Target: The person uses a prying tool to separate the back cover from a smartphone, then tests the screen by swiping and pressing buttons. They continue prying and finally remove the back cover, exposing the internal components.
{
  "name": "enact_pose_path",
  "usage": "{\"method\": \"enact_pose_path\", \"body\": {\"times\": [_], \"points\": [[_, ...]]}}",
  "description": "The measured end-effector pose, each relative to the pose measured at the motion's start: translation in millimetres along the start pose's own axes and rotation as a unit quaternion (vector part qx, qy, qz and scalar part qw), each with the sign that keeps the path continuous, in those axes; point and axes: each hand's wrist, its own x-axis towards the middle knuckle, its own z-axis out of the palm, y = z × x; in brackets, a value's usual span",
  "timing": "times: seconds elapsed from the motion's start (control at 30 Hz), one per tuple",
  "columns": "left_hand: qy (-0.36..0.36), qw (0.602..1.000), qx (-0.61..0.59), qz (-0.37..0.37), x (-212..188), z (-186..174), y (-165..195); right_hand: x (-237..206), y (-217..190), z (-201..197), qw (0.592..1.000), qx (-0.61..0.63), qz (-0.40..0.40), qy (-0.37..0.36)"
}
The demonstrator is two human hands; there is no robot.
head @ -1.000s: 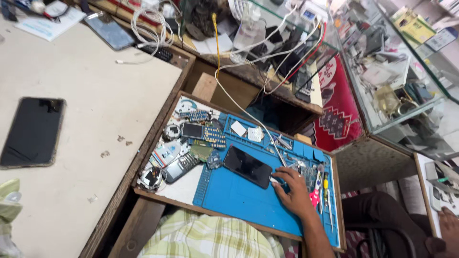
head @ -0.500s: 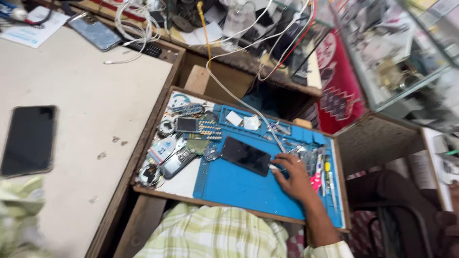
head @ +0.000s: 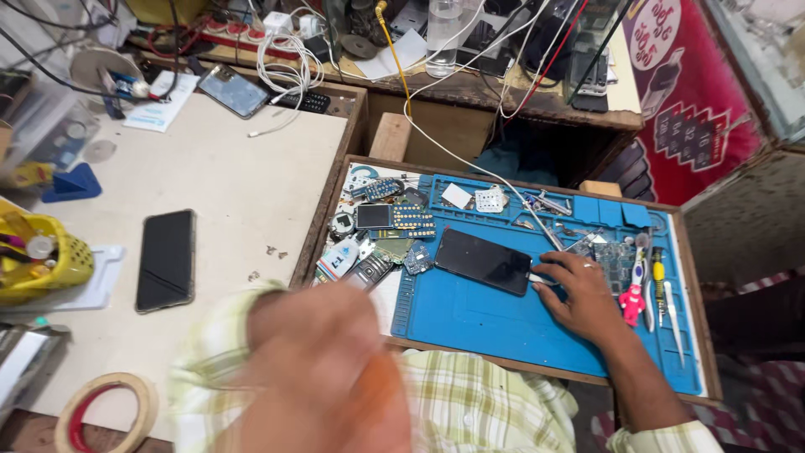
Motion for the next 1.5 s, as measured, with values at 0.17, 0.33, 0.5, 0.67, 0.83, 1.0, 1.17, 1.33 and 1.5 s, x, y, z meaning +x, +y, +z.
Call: {"method": "enact_pose_path", "body": {"times": [0.17, 0.33, 0.5, 0.67, 0.83, 1.0, 1.17, 1.33, 1.5], "points": [[-0.224, 0.909, 0.161, -0.313, -100.8, 65.0, -65.8, -1.5, 3.9, -0.7, 1.000, -0.020, -0.005, -0.005], [-0.393, 0.784, 0.213, -0.431, -218.3, 75.5, -70.3, 6.9, 2.8, -4.9, 1.000, -0.017, 0.004, -0.024], [-0.379, 0.749, 0.247, -0.484, -250.3, 53.1, -70.5, 0.1, 0.2, -4.8, 0.999, -0.004, 0.026, -0.024], [-0.402, 0.744, 0.163, -0.508, -257.8, 26.2, -82.3, 3.0, -14.1, -8.6, 0.999, -0.018, 0.043, -0.003], [-0.394, 0.730, 0.177, -0.529, -259.9, 12.4, -87.4, 21.1, -36.7, -4.3, 1.000, 0.016, 0.009, -0.025], [-0.356, 0.772, 0.168, -0.499, -259.4, 9.6, -87.6, 37.9, -50.2, 3.3, 0.999, -0.003, -0.032, -0.040], [-0.321, 0.761, 0.117, -0.551, -244.2, 14.1, -84.6, 47.9, -51.8, 1.0, 0.997, 0.022, 0.042, -0.053], [-0.296, 0.780, 0.080, -0.545, -236.2, 16.1, -82.0, 43.7, -53.0, 6.4, 0.997, 0.065, 0.028, 0.036], [-0.214, 0.815, 0.025, -0.538, -250.0, 29.1, -82.1, 31.7, -57.7, 14.0, 0.995, 0.024, -0.033, 0.088]]}}
